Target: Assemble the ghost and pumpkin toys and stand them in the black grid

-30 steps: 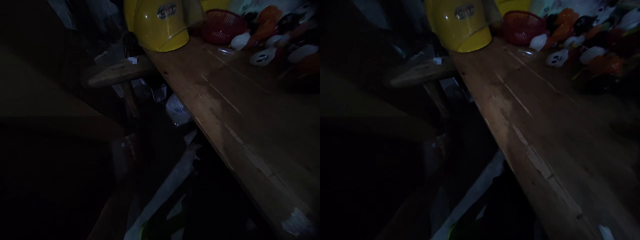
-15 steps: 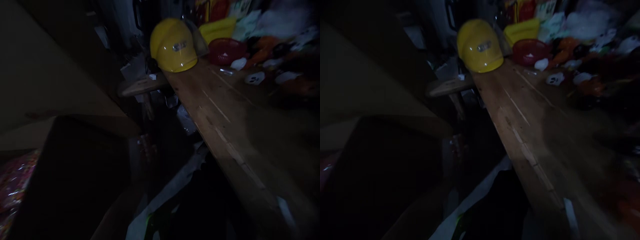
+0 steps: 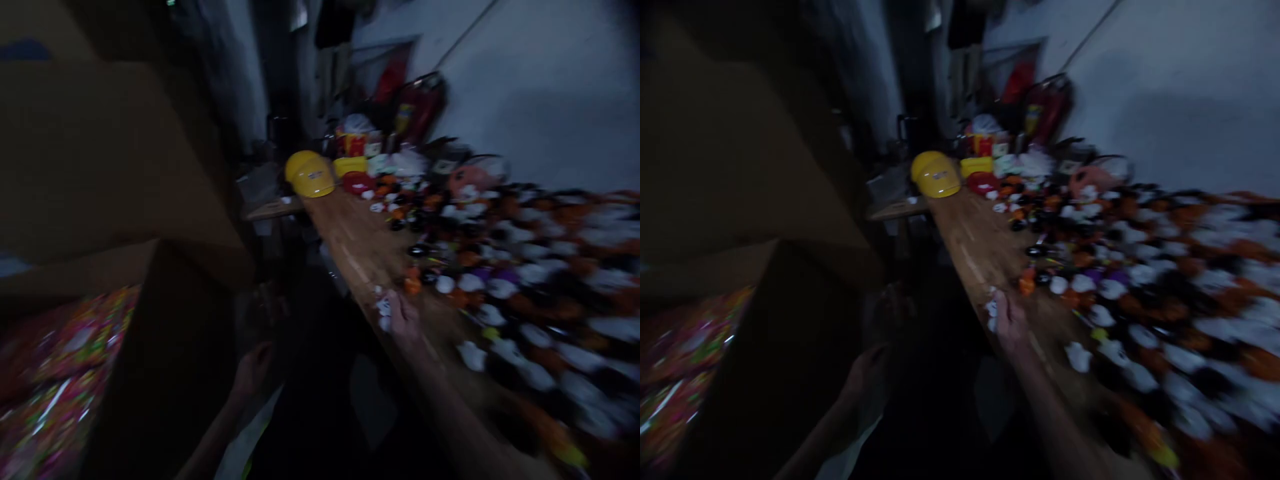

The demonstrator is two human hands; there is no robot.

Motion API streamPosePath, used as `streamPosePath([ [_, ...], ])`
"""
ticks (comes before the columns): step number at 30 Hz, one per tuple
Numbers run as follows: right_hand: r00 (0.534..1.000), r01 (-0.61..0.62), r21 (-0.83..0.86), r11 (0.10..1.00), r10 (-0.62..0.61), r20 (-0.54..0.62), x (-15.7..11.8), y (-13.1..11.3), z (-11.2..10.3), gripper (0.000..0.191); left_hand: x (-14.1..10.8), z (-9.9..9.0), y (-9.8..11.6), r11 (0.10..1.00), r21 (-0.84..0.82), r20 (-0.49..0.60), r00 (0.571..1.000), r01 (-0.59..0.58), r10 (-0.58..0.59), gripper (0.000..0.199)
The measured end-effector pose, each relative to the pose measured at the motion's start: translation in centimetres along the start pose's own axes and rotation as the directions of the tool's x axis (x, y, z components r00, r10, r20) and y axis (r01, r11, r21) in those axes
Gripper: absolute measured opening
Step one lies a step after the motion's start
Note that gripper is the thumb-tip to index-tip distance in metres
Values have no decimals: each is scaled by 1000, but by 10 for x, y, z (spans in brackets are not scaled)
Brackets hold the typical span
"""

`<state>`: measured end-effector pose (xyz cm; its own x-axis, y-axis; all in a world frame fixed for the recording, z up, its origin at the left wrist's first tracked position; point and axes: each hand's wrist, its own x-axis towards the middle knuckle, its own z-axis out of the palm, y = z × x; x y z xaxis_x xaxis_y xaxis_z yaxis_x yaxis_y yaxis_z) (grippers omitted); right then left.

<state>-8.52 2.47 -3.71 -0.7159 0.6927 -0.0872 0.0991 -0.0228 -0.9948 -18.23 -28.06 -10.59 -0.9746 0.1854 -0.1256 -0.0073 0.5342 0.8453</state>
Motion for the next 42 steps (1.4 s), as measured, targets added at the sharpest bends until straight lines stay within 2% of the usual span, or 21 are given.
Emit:
streamPosePath([
  [3, 999, -41, 177, 983, 37, 26, -5, -24, -3, 57, 17, 13, 36, 991, -17, 167, 977, -130, 131, 21],
  [6, 979, -115, 461, 880, 22, 203, -21, -40, -7, 52, 10, 32, 93, 943, -144, 243, 913, -301, 328, 31],
  [8, 952, -165, 599, 783, -33, 306, -36, -45, -10, 48, -11, 50, 131, 868, -314, 327, 815, -384, 478, 34],
  [9, 948, -172, 627, 760, -46, 316, -44, -46, -11, 48, -24, 60, 147, 821, -388, 335, 765, -419, 550, 35],
  [11, 961, -151, 639, 754, -40, 274, -58, -45, -15, 48, -47, 80, 171, 762, -475, 383, 676, -440, 630, 42],
  [12, 972, -125, 632, 765, -34, 233, -65, -44, -18, 46, -56, 89, 178, 743, -505, 390, 652, -439, 650, 42],
  [14, 990, -48, 590, 806, -43, 138, -78, -42, -23, 40, -66, 101, 186, 720, -516, 388, 623, -464, 680, 38],
  [17, 996, 68, 448, 892, -89, 25, -96, -36, -33, 34, -70, 108, 187, 708, -441, 400, 585, -552, 705, 31],
  [20, 972, 205, 87, 975, -192, -136, -110, -29, -41, 33, -69, 113, 183, 765, -356, 577, 518, -537, 632, 35],
  [22, 947, 232, -179, 956, -264, -180, -114, -24, -46, 32, -68, 120, 181, 812, -274, 697, 475, -515, 537, 39],
  [26, 965, 129, -461, 878, -218, -146, -109, -19, -57, 37, -66, 141, 188, 816, -109, 802, 434, -568, 410, 49],
  [29, 981, 58, -539, 840, -146, -123, -110, -22, -70, 39, -64, 153, 196, 785, -80, 812, 417, -615, 409, 47],
  [31, 990, 51, -521, 852, -114, -89, -120, -26, -80, 40, -63, 159, 199, 807, -131, 828, 384, -576, 408, 43],
  [33, 986, 50, -486, 873, -120, -114, -135, -27, -91, 42, -65, 164, 200, 868, -198, 868, 329, -456, 371, 42],
  [35, 963, 43, -462, 886, -161, -218, -153, -25, -104, 36, -71, 171, 201, 912, -222, 901, 286, -346, 328, 40],
  [38, 885, -14, -557, 830, -249, -393, -174, -17, -131, 22, -85, 185, 206, 932, -228, 912, 273, -282, 306, 43],
  [40, 825, -144, -693, 706, -301, -478, -181, -12, -151, 19, -95, 195, 212, 926, -271, 918, 221, -262, 331, 49],
  [42, 785, -295, -793, 533, -338, -519, -182, -11, -170, 18, -102, 204, 219, 912, -324, 917, 155, -250, 368, 50],
])
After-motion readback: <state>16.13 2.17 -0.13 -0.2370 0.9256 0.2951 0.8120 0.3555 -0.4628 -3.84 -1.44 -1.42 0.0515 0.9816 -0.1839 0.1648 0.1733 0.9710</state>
